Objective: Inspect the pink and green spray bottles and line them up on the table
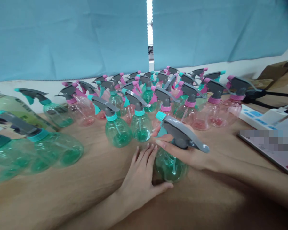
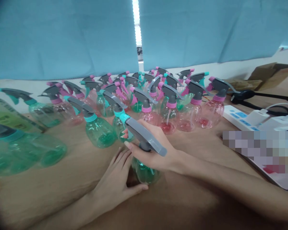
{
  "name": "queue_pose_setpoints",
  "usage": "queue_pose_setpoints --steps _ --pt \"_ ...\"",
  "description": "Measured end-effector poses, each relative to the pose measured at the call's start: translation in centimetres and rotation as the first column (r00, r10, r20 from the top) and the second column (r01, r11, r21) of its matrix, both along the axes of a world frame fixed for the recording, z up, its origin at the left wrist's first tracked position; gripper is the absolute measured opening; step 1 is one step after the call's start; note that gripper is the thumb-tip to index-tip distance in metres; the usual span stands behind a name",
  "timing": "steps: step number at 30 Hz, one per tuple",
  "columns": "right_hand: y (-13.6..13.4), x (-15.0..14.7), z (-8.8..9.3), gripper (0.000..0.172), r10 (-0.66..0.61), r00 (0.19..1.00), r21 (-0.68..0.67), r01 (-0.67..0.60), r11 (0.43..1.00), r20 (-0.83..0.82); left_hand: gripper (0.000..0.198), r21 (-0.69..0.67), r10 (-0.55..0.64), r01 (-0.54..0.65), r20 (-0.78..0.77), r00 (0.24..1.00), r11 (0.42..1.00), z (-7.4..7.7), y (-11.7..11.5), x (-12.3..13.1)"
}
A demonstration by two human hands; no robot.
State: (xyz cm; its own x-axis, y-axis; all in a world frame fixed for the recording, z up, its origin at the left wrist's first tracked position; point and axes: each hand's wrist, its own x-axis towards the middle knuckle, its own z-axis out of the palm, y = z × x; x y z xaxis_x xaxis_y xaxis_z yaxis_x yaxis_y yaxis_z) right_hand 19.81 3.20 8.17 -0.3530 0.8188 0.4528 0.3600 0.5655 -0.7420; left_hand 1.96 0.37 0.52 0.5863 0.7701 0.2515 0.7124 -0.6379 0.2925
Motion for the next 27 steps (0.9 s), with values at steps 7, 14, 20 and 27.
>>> queue_pose_setpoints --steps 7,14,20,27 --pt "-0.5 -0.3 1.1 0.034 0.004 0.996 -0.047 -0.008 0.999 -0.086 0.087 0.013 0.014 -0.014 -0.043 0.999 1.000 0.1 -0.2 0.1" --pt "-0.1 0.0 0.4 0.008 0.019 0.996 -0.076 -0.025 0.997 -0.085 0.085 0.033 0.011 -0.011 -0.016 1.000 0.999 0.3 -0.2 0.2" --pt "-0.2 -0.1 0.1 0.028 -0.062 0.998 -0.079 0.059 0.995 -0.028 0.087 0.049 0.022 -0.021 -0.009 1.000 0.999 0.0 -0.2 0.1" --pt "-0.4 0.7 -0.8 0.036 -0.009 1.000 -0.082 0.007 0.997 -0.020 0.083 0.000 0.035 -0.035 -0.025 0.999 0.999 0.2 -0.3 0.2"
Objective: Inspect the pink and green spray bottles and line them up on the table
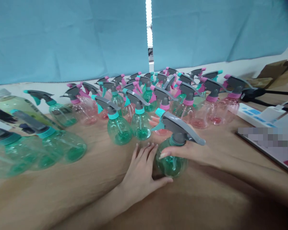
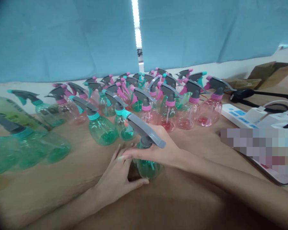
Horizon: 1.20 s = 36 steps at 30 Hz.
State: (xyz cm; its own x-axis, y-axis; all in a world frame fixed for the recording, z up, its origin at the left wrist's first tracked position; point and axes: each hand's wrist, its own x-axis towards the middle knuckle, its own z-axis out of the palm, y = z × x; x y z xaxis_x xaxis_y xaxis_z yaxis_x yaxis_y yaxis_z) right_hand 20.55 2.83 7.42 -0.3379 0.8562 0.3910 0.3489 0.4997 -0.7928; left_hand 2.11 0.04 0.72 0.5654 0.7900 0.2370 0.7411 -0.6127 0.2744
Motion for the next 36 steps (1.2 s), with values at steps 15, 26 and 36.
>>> queue_pose_setpoints --steps 15,26,36 --pt "-2.6 4.5 -1.9 0.056 -0.223 0.930 0.307 0.130 0.943 0.291 0.053 0.035 -0.024 0.025 -0.018 1.000 0.999 0.1 -0.3 -0.2" --pt "-3.5 -2.5 -0.4 0.045 0.025 0.962 0.179 -0.076 0.981 0.271 0.041 0.109 0.070 -0.073 0.032 0.997 0.991 -0.4 -4.5 -9.8" --pt "-0.9 -15.7 0.2 0.055 0.074 0.950 0.182 -0.135 0.974 0.304 0.020 0.204 0.128 -0.140 0.073 0.989 0.969 0.9 -7.8 -17.7"
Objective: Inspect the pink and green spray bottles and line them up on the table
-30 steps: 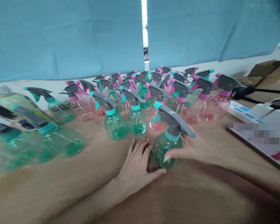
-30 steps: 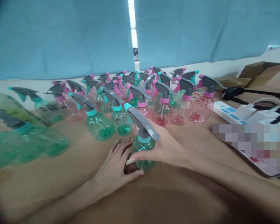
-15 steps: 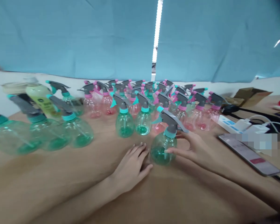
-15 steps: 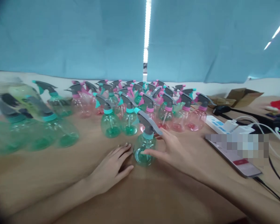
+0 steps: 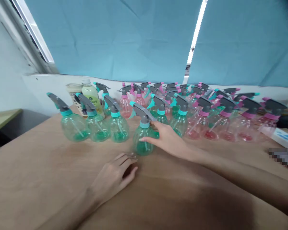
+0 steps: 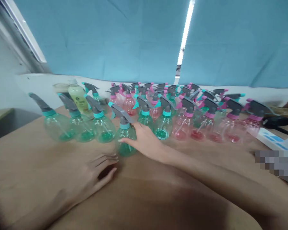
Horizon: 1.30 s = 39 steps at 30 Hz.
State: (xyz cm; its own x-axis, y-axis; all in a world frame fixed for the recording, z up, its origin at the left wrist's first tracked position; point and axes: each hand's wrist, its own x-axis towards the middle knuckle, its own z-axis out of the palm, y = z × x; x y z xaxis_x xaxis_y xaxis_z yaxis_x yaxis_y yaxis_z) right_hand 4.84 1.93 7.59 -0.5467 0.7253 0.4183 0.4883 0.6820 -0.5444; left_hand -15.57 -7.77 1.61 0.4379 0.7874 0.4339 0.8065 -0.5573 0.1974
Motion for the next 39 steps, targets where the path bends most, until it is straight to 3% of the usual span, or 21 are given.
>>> queue_pose_setpoints --steps 6,16,20,26,32,34,36,39 --pt "0.9 -3.0 0.4 0.050 -0.118 0.988 0.034 0.115 0.993 0.098 0.021 -0.003 -0.084 0.084 0.023 0.996 0.996 -0.5 -0.1 0.5" --pt "3.4 -4.3 0.6 0.048 -0.157 0.976 0.083 0.146 0.986 0.153 0.030 -0.073 -0.074 0.077 0.044 0.996 0.994 -0.8 -0.4 0.8" --pt "3.9 -4.6 0.9 0.049 -0.161 0.973 0.066 0.152 0.986 0.166 0.032 -0.085 -0.060 0.063 0.037 0.998 0.994 -0.8 -0.4 0.8" --pt "4.3 -4.4 0.8 0.070 -0.148 0.976 0.038 0.144 0.989 0.158 0.034 -0.087 -0.045 0.048 0.027 0.999 0.995 -1.0 -0.3 0.7" --pt "3.3 -2.7 0.1 0.070 -0.090 0.995 0.027 0.089 0.996 0.041 0.034 -0.100 -0.048 0.051 0.028 0.998 0.994 -0.8 -0.4 0.9" --pt "2.6 -1.5 0.0 0.063 -0.071 0.997 0.039 0.072 0.997 -0.030 0.034 -0.108 -0.052 0.055 0.034 0.998 0.993 -0.7 -0.5 1.0" --pt "2.0 0.0 0.2 0.042 -0.083 0.994 0.023 0.085 0.996 -0.065 0.034 -0.111 -0.046 0.050 0.042 0.998 0.993 -0.6 -0.5 1.2" --pt "1.6 2.3 0.7 0.022 -0.170 0.981 0.004 0.171 0.985 -0.089 0.033 -0.100 -0.045 0.050 0.052 0.998 0.994 -0.5 -0.7 1.5"
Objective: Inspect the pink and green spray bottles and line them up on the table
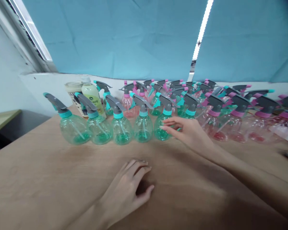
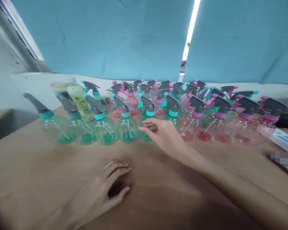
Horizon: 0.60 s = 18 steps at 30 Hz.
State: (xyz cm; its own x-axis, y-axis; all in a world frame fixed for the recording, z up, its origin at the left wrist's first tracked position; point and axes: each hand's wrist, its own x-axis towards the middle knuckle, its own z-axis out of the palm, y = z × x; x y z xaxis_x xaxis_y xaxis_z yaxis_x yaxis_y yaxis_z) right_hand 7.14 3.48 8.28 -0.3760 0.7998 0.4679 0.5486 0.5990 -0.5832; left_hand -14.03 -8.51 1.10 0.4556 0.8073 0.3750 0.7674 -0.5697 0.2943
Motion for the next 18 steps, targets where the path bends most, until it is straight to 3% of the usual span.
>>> queue_pose_setpoints --steps 4,8,13,18 --pt "0.5 2.0 0.3 0.029 -0.144 0.989 0.038 0.143 0.989 0.036 0.033 0.026 -0.019 0.019 0.014 1.000 0.999 0.2 -0.5 0.4" --pt "1.5 2.2 0.1 0.044 -0.230 0.964 0.095 0.219 0.971 0.131 0.031 0.069 -0.001 -0.002 0.043 0.999 0.998 0.2 -0.4 0.1" --pt "3.2 0.9 -0.5 0.065 -0.202 0.970 -0.009 0.205 0.979 0.137 0.027 0.093 0.055 -0.063 0.082 0.995 0.994 0.2 0.4 -0.9" --pt "4.5 -0.2 -0.9 0.061 -0.198 0.960 -0.010 0.203 0.979 0.196 0.021 0.096 0.093 -0.103 0.100 0.991 0.990 0.4 0.7 -1.2"
